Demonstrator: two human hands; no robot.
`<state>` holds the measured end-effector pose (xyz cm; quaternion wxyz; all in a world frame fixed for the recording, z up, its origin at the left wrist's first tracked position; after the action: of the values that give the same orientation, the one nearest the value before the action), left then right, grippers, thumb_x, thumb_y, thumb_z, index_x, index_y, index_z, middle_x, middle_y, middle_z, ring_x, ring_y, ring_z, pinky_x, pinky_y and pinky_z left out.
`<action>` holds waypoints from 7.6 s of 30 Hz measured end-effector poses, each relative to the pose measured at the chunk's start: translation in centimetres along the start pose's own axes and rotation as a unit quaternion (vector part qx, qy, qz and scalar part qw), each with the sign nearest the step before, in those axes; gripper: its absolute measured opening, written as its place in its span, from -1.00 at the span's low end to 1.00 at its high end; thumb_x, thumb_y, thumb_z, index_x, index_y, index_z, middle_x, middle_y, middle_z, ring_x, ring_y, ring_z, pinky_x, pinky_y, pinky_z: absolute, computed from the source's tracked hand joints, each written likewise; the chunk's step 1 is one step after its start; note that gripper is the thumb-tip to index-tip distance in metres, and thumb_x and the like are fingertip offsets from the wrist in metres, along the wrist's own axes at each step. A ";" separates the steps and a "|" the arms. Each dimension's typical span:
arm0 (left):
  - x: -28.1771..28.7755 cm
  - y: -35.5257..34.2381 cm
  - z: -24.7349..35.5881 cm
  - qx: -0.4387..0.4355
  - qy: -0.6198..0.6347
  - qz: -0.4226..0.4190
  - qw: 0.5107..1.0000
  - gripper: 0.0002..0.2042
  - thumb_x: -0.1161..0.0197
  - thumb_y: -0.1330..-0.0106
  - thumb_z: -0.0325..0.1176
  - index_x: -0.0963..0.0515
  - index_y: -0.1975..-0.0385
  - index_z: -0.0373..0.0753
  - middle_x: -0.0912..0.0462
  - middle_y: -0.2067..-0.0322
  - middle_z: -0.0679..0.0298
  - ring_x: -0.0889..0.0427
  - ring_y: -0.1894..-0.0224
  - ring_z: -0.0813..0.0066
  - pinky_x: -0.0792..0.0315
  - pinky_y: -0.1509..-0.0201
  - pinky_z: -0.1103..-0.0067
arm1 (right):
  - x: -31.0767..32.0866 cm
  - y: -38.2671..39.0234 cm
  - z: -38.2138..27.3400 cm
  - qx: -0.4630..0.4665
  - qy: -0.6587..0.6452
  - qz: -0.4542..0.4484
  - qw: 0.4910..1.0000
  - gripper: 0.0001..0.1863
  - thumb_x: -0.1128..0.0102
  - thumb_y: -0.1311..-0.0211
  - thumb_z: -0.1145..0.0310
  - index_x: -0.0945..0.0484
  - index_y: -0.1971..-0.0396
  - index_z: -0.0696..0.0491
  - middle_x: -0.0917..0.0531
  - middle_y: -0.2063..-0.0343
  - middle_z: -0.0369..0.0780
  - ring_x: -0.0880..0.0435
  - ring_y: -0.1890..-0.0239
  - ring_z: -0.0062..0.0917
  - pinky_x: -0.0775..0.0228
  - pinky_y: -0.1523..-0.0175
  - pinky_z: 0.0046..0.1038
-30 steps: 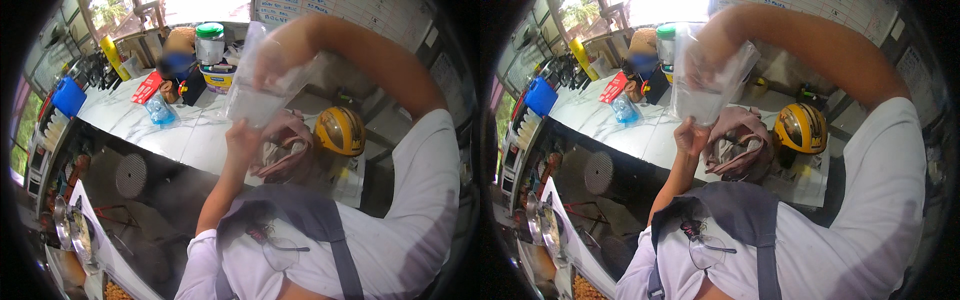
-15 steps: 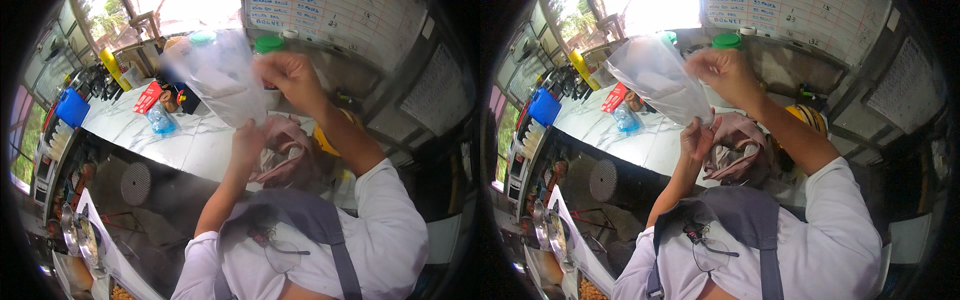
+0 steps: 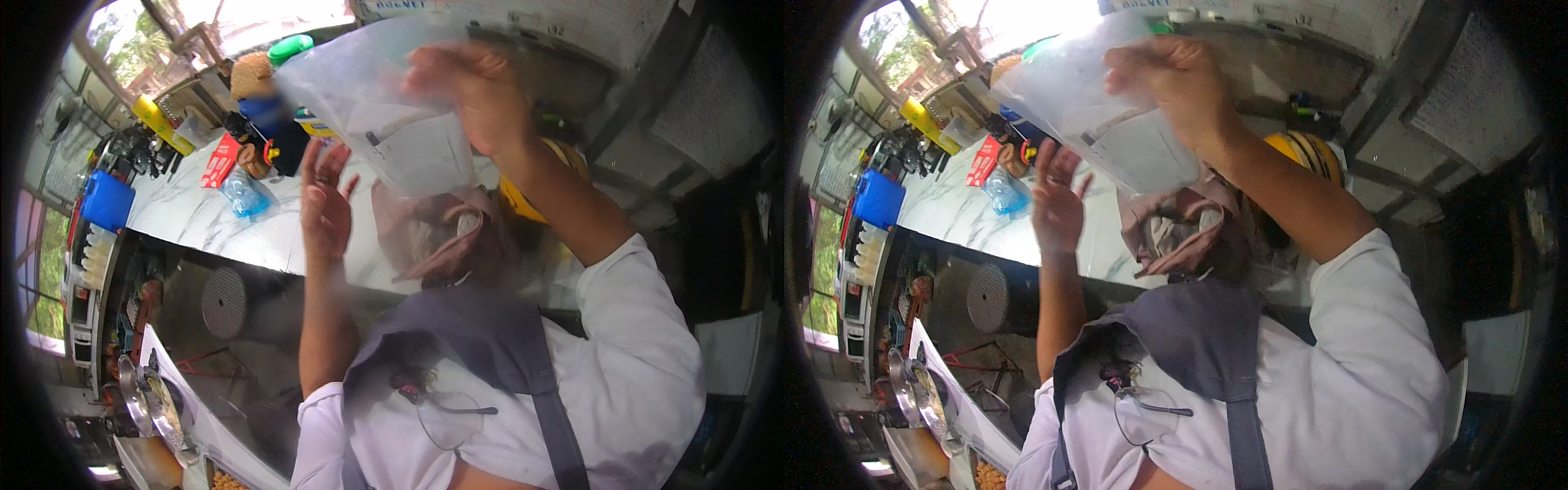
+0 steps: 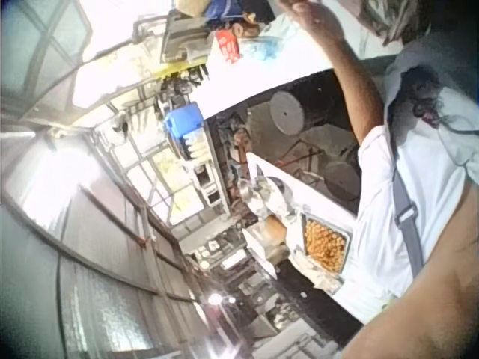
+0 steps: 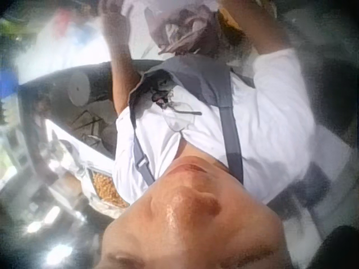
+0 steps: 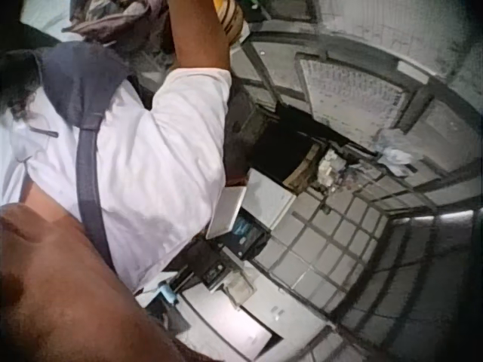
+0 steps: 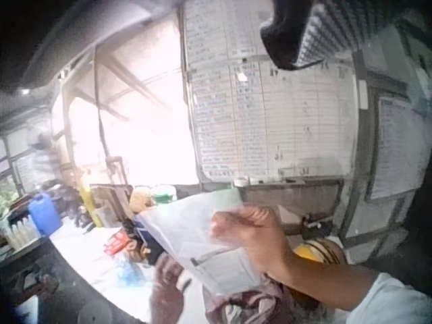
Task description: The person removes a plastic bag containing papers from a pink bag, puts on black gloves, and breads small pieces of food by hand in a bowl of flour.
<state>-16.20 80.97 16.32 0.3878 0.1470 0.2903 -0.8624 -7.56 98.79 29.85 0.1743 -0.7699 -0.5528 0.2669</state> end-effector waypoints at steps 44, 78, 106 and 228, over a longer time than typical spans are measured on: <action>-3.8 6.6 -8.5 0.359 -0.049 0.063 0.930 -0.69 -0.06 -0.32 -0.32 -0.25 0.00 -0.24 -0.51 0.48 0.34 -0.51 0.47 0.63 -0.38 0.39 0.70 | 0.0 16.9 3.8 0.179 0.557 -0.285 0.759 -0.65 -0.09 -0.01 0.31 -0.46 0.13 -0.03 -0.55 0.15 -0.21 -0.51 0.02 -0.38 -0.08 -0.15 -0.03; 0.9 -9.0 -16.3 0.169 -0.427 -0.181 0.870 -0.84 -0.08 -0.14 -0.60 -0.43 0.29 -0.48 -0.56 0.44 0.29 -0.43 0.34 0.63 -0.39 0.24 0.60 | 3.2 17.9 13.5 0.041 0.663 -0.161 0.730 -0.48 -0.02 0.06 0.55 -0.41 -0.03 0.07 -0.50 0.04 -0.04 -0.57 0.12 -0.19 -0.48 0.08 -0.32; -8.5 -13.3 -11.8 0.023 -0.467 -0.211 0.858 -0.50 -0.25 -0.07 -0.24 -0.37 -0.04 -0.21 -0.53 0.27 -0.03 -0.54 0.24 -0.01 -0.43 0.14 0.31 | 6.4 2.6 21.5 -0.076 0.659 -0.347 0.663 -0.56 -0.06 -0.04 0.40 -0.38 0.00 0.10 -0.42 0.00 -0.04 -0.42 -0.04 -0.22 -0.17 -0.20 -0.30; 83.4 50.7 68.6 -0.038 -0.193 0.764 0.614 -0.86 -0.10 -0.30 -0.36 -0.44 0.22 -0.22 -0.55 0.37 0.39 -0.51 0.31 0.65 -0.40 0.15 0.65 | -116.6 7.0 66.0 -0.258 -0.051 -0.700 0.664 -0.82 -0.15 -0.14 0.41 -0.55 0.27 0.16 -0.57 0.46 -0.34 -0.46 0.38 -0.73 -0.29 0.27 -0.64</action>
<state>-34.63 -36.73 10.89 0.9589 0.1313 0.0239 -0.2504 -70.79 -15.33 -1.23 0.0754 -0.1555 -0.9838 -0.0480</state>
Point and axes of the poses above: each hand's wrist, its own y-axis away from the middle knuckle, its own x-axis out of the back of the hand, z = x × y, the point moved 8 cm from there along -y, towards the middle knuckle
